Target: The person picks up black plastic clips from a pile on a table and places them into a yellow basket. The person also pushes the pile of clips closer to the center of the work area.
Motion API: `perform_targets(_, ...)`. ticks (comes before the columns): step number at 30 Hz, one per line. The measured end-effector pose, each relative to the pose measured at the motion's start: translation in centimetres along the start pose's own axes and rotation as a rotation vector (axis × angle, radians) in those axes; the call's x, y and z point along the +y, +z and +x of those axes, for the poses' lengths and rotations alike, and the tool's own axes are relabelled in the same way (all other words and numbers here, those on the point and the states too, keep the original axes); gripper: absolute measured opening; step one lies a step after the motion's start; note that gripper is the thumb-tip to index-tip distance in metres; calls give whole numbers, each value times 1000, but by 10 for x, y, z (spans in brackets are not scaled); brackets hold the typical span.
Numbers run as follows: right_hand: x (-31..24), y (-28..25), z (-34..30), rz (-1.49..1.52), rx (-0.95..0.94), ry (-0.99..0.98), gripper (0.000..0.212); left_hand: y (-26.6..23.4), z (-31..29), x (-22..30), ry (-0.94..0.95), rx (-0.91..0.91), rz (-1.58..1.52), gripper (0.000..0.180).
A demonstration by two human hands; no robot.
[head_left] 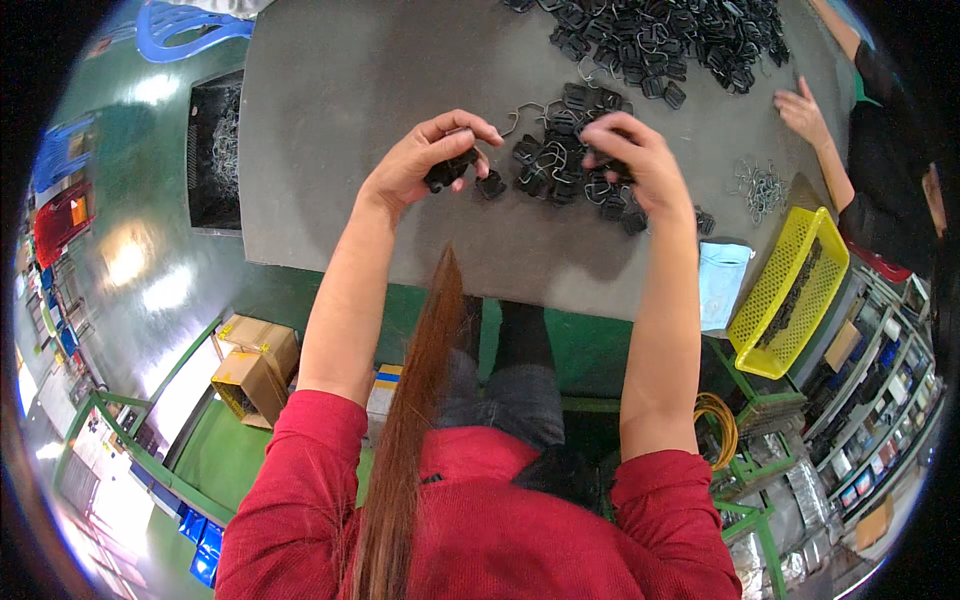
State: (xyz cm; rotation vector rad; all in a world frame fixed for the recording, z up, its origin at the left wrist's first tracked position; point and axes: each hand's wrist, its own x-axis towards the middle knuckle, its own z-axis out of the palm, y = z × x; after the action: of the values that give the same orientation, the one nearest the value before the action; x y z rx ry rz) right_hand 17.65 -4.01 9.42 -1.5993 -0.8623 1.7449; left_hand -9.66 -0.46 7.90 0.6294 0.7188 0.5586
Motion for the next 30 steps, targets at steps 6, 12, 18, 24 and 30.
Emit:
perform_targets(6, 17, 86, 29, -1213, 351, -46, 31, 10, -5, -42, 211, 478, 1171, 24)
perform_targets(12, 11, 54, 25, -782, 147, -70, 23, 8, -13, -61, 106, 461, 1241, 21)
perform_targets(18, 22, -4, -4, 51, 193, 143, 22, 28, -10, -27, -160, 373, 620, 20)
perform_targets(24, 43, -82, -61, 247, 387, 144, 21, 110, 37, -39, -129, 306, 556, 19)
perform_targets(30, 43, -215, -214, 141, 996, 24, 21, 332, 126, -139, -30, -57, 648, 27)
